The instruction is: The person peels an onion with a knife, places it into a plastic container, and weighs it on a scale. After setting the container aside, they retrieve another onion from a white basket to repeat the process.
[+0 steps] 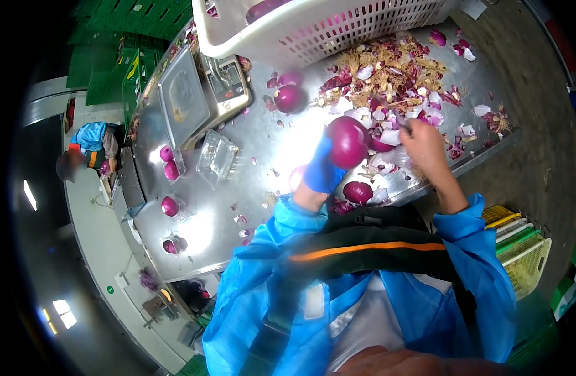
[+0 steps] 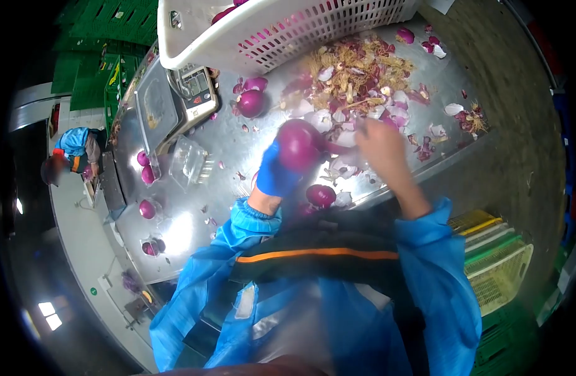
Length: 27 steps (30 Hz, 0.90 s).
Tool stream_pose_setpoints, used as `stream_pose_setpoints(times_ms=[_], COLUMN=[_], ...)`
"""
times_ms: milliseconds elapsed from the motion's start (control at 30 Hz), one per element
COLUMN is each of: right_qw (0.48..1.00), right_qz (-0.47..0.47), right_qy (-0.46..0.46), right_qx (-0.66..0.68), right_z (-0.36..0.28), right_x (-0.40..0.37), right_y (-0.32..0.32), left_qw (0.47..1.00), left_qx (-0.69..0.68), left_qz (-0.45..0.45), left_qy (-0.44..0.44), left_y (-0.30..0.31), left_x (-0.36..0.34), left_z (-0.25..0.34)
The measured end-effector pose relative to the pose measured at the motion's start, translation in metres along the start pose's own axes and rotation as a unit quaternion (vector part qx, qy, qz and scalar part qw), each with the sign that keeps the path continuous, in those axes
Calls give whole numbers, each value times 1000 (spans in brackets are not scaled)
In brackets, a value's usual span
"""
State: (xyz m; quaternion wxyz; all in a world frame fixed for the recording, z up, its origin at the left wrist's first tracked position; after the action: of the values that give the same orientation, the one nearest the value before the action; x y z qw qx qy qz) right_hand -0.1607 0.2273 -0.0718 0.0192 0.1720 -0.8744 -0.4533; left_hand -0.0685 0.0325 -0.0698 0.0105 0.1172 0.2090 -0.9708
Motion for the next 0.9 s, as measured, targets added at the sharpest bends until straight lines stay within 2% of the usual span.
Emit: stream_pose_setpoints(times_ms=[33, 67, 100, 133, 200, 233, 333, 433, 533, 600, 633, 667, 700, 733, 767, 833, 867, 900], right_qw=[998, 993, 984, 982, 967, 956, 964, 973, 992, 997, 998, 995, 990, 981, 969, 950, 936, 919], right_qz=[-3, -6, -8, 3, -53, -81, -44, 29, 56, 39, 31, 17, 24, 30, 37, -35, -85, -137], right_qy=[-21, -42, -65, -43, -12, 5, 63, 142, 51, 1, -23, -47, -17, 10, 34, 73, 82, 92], right_qx=[55, 111, 166, 184, 249, 280, 255, 181, 98, 63, 45, 88, 140, 192, 243, 302, 331, 358], right_z=[-1, -3, -3, -18, -56, -70, -84, -90, -51, -19, -10, -1, -17, -34, -43, -53, -58, -63], right_x=[1, 1, -1, -3, -10, -12, -9, -12, 1, 9, 11, 5, 3, -1, -4, -6, -7, -9], right_y=[15, 31, 38, 37, 28, 25, 27, 33, 14, -5, -11, -14, 2, 19, 28, 21, 15, 8], left_qw=[980, 920, 935, 948, 950, 956, 973, 981, 953, 996, 993, 989, 952, 888, 894, 904, 926, 967], left_qx=[-195, -382, -347, -310, -303, -286, -230, -196, -300, -83, -107, -132, -288, -436, -423, -396, -340, -229], left_qz=[-5, 6, -20, -48, 15, 17, 19, -6, 5, 8, 11, 15, 20, 25, 9, -33, 16, 17], left_qy=[43, 86, 68, 52, 78, 59, 6, -6, 47, 41, 56, 72, 106, 141, 147, 157, 165, 113], left_y=[-1, -2, -15, -31, -6, -8, -12, -10, -15, -15, -17, -18, -23, -29, -29, -33, -25, -21], left_x=[3, 6, 8, 12, 11, 12, 12, 13, 7, 4, 5, 5, 3, 0, -2, 1, 1, 6], left_z=[-2, -4, 12, 31, 4, 7, 7, 9, 3, 11, 13, 14, 11, 6, 3, 0, -4, 4])
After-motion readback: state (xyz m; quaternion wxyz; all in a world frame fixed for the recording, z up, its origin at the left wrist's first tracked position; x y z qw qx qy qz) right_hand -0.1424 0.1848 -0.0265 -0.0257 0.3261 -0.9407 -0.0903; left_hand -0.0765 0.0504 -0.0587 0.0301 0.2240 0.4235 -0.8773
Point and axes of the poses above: each hand's wrist, its own x-axis towards the middle knuckle, its own y-axis out of the back of the hand, z = x × y, the point moved 9 cm from there along x, towards the middle knuckle, and after that the axes turned 3 degrees about -x, right-handed, at the moved point
